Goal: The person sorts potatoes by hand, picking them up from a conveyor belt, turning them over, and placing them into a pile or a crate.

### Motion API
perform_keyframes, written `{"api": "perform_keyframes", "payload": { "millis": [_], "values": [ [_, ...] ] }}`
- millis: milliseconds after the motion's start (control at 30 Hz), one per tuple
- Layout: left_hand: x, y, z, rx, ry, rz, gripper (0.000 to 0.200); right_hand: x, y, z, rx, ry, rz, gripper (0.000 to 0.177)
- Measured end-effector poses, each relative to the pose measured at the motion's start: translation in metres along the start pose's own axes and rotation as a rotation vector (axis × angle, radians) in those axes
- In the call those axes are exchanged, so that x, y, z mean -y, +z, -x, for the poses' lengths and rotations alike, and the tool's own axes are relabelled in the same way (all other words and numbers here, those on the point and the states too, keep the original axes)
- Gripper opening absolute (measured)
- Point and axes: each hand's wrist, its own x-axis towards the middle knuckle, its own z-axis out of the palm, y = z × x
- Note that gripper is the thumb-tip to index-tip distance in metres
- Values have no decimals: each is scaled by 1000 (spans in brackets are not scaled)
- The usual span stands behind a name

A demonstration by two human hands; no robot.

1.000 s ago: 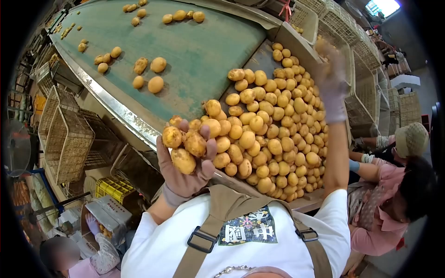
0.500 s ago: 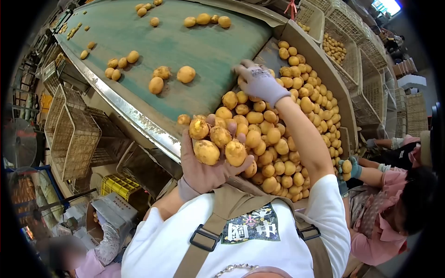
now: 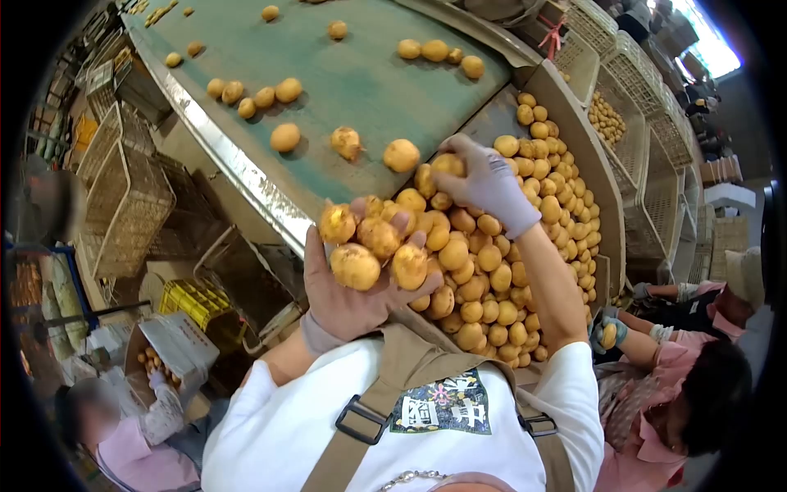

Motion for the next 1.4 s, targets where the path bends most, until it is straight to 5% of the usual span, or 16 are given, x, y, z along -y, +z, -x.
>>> {"api": "perform_keyframes", "payload": {
  "millis": [100,133,233,367,433,500,567,667,800,967,1067,1100,1233,1333,1367,1400],
  "values": [
    [-1,0,-3,-22,-31,-51,57,15,23,7,119,-139,341,53],
    [-1,3,-1,-27,-33,-42,58,26,14,4,304,47,162,56],
    [-4,7,8,-16,1,-12,59,34,1,-6,514,52,179,55],
    [-14,9,33,-23,112,14,60,12,13,-11,487,13,39,53],
    [-23,7,55,1,218,-14,61,8,15,2,343,-5,-319,45],
    [-32,5,78,8,329,-79,61,15,-2,26,273,346,-911,49],
    [-41,8,103,-90,473,-25,55,26,4,44,183,247,-1247,55],
    [-65,13,138,-336,658,14,51,76,23,47,525,99,-1322,60],
    [-131,-7,183,-573,881,-317,45,193,65,20,876,21,-981,54],
    [-182,-58,233,-1257,1023,-429,59,209,117,8,565,-384,-673,67],
    [-181,-79,251,-1266,1233,-558,70,174,77,31,402,-304,-837,54],
    [-183,-86,254,-1154,1252,-642,81,149,65,35,267,-296,-848,52],
    [-146,-18,154,-876,1240,-1232,51,55,13,70,-209,-15,-856,41],
    [-96,14,63,-387,774,-1757,46,23,6,107,-329,100,-747,40],
    [-97,25,34,-124,550,-2204,46,19,8,118,-341,70,-750,40],
    [-80,33,8,95,580,-2575,47,18,10,125,-334,71,-762,40]
  ]
}}
